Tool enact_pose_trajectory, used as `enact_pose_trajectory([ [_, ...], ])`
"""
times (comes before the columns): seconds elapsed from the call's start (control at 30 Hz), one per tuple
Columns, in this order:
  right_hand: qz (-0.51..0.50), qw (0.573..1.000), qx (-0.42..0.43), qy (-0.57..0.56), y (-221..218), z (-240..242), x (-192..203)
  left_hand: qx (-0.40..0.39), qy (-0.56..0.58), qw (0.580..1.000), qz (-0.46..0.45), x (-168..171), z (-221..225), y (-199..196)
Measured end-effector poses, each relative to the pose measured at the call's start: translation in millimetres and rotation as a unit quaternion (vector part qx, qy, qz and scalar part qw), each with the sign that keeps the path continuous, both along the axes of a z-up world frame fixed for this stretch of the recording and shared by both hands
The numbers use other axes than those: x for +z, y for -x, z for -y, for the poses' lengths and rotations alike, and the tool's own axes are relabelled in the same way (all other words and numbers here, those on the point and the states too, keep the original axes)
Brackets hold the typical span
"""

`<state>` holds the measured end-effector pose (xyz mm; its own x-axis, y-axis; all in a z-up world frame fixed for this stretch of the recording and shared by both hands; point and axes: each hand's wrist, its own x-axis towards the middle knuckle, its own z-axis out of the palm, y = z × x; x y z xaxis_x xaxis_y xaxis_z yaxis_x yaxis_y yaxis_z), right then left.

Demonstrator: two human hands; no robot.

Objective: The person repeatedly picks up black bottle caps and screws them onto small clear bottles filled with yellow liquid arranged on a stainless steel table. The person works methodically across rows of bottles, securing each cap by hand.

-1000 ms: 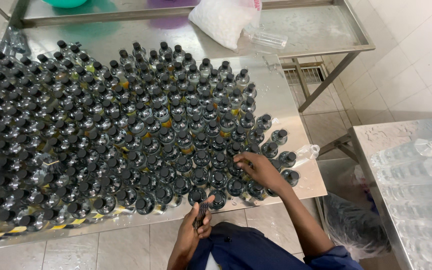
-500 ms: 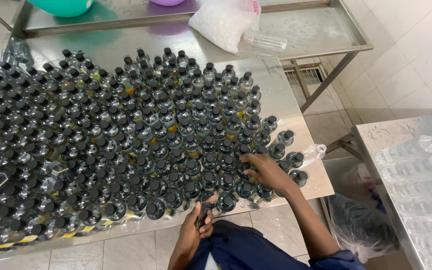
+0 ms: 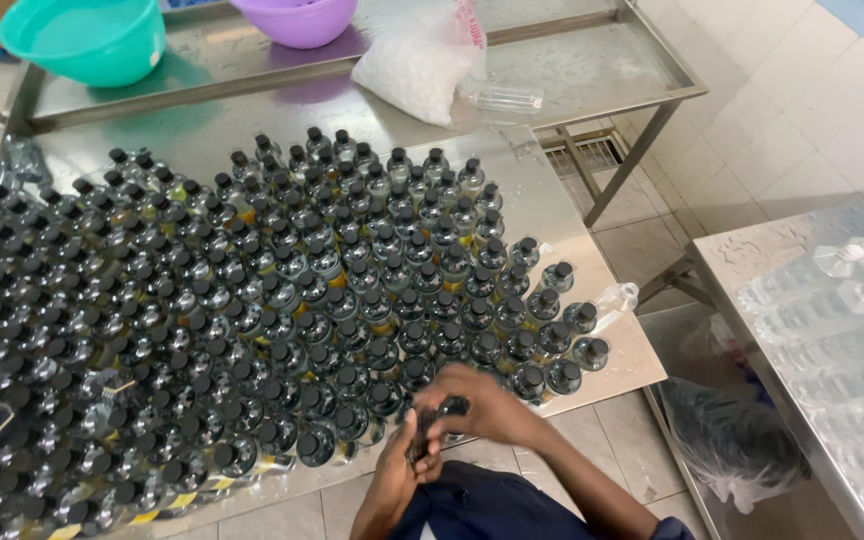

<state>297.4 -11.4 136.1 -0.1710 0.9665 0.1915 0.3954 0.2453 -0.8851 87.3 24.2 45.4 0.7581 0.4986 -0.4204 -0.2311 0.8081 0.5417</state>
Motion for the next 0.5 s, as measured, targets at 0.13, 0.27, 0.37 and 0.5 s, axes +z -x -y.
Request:
enact_pose_trajectory([
  [0.13,-0.030,0.998,-0.020,0.047,14,4,-2,-0.025,0.026,0.999,0.028,-38,1,0],
  [0.27,-0.073,0.995,-0.011,0.067,8,8,2,-0.065,0.032,0.995,0.069,-57,-4,6],
  [0.37,-0.056,0.997,0.005,0.051,9,12,4,-0.079,0.070,0.991,0.088,-89,-5,6],
  [0.5,-0.035,0.998,0.002,0.057,7,12,4,-0.093,0.088,0.984,0.123,-116,-13,8],
])
